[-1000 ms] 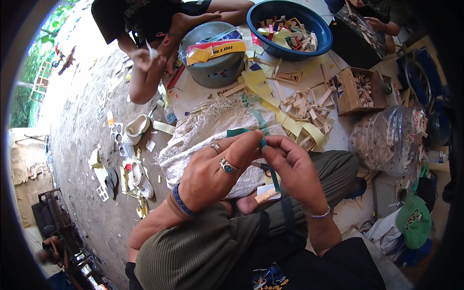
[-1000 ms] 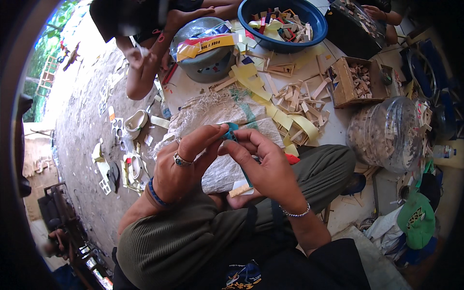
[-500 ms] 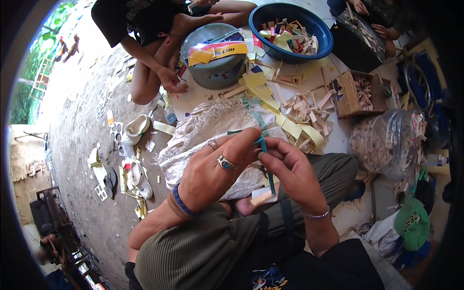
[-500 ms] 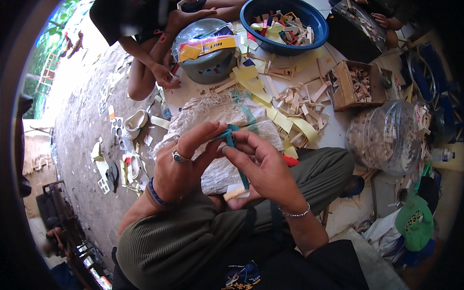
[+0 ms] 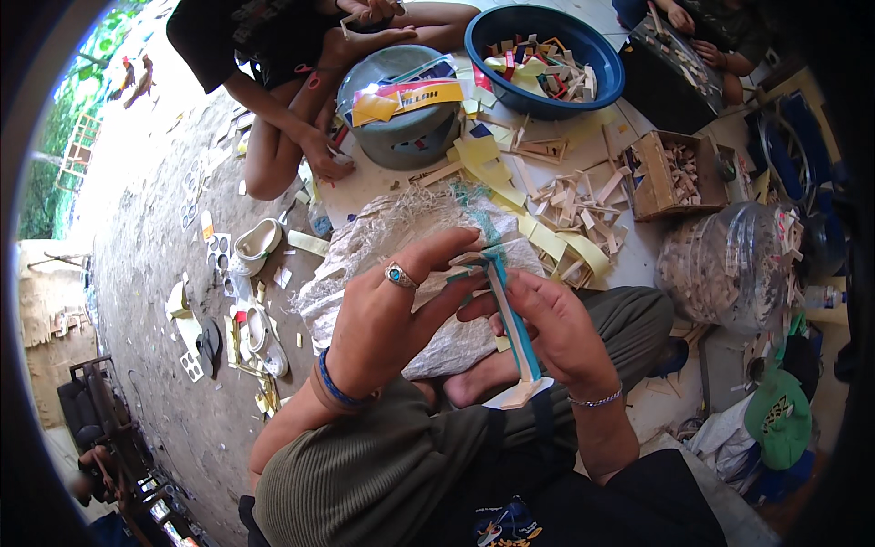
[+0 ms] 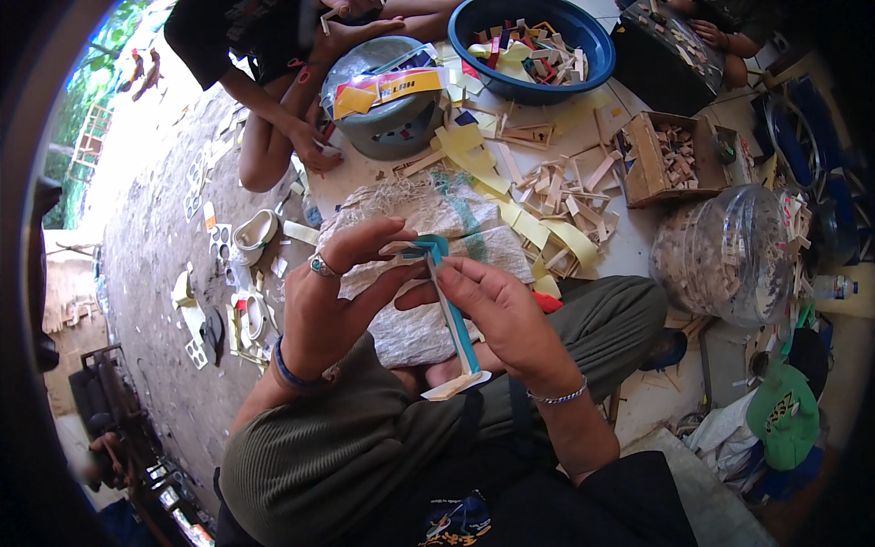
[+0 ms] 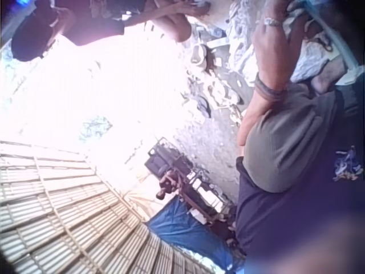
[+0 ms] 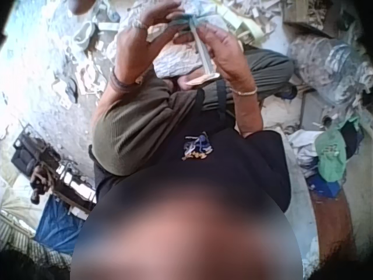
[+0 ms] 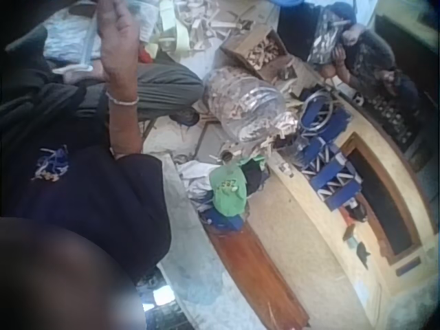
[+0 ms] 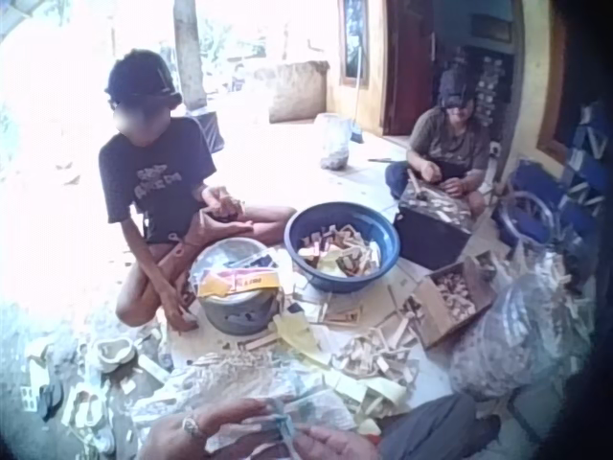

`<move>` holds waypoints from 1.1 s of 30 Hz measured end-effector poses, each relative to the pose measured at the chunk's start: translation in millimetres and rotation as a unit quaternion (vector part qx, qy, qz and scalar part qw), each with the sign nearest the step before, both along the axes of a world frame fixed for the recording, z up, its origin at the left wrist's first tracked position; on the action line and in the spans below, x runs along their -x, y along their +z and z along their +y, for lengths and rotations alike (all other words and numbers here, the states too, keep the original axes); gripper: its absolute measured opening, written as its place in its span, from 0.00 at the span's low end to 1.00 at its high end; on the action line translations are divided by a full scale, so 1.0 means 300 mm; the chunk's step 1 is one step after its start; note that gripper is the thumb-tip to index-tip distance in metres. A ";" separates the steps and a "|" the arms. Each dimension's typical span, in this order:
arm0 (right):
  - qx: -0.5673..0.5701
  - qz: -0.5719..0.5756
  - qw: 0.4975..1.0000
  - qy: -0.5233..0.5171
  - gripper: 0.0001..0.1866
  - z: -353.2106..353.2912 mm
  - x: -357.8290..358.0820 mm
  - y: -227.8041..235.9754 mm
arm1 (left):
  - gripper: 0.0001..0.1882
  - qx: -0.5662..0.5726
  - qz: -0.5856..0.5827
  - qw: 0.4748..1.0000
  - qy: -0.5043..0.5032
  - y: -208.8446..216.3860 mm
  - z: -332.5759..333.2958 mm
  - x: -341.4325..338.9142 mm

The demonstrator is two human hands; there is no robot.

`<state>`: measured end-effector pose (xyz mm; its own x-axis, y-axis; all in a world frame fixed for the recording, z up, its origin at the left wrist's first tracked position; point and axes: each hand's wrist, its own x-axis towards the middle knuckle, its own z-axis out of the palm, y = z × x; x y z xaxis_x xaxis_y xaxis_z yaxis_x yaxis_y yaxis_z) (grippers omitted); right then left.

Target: The person sits on the floor and uses scissors to trim a turquoise decorative strip with printed text. They repeatedly cut small pieces from the strip, fold and inspect the edges, and place the cut pieces into a nearby blue basin.

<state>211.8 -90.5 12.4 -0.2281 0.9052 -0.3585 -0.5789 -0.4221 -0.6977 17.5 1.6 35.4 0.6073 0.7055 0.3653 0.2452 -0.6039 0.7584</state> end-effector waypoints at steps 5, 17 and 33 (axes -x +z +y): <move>0.004 0.068 0.997 0.029 0.27 -0.001 -0.017 -0.022 | 0.22 0.031 0.009 0.999 -0.006 0.003 -0.004 0.002; 0.022 0.080 0.996 0.042 0.27 -0.006 -0.010 -0.067 | 0.21 0.043 0.028 0.999 -0.009 0.002 0.000 0.009; -0.028 -0.072 0.995 -0.061 0.22 -0.006 0.037 -0.025 | 0.18 0.013 0.024 1.000 0.004 0.000 0.010 0.015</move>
<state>200.9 -92.3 4.9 -0.0656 0.9428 -0.3268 -0.5160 -0.3124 -0.7976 13.1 4.5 35.5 0.6185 0.7193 0.3165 0.2868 -0.5815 0.7613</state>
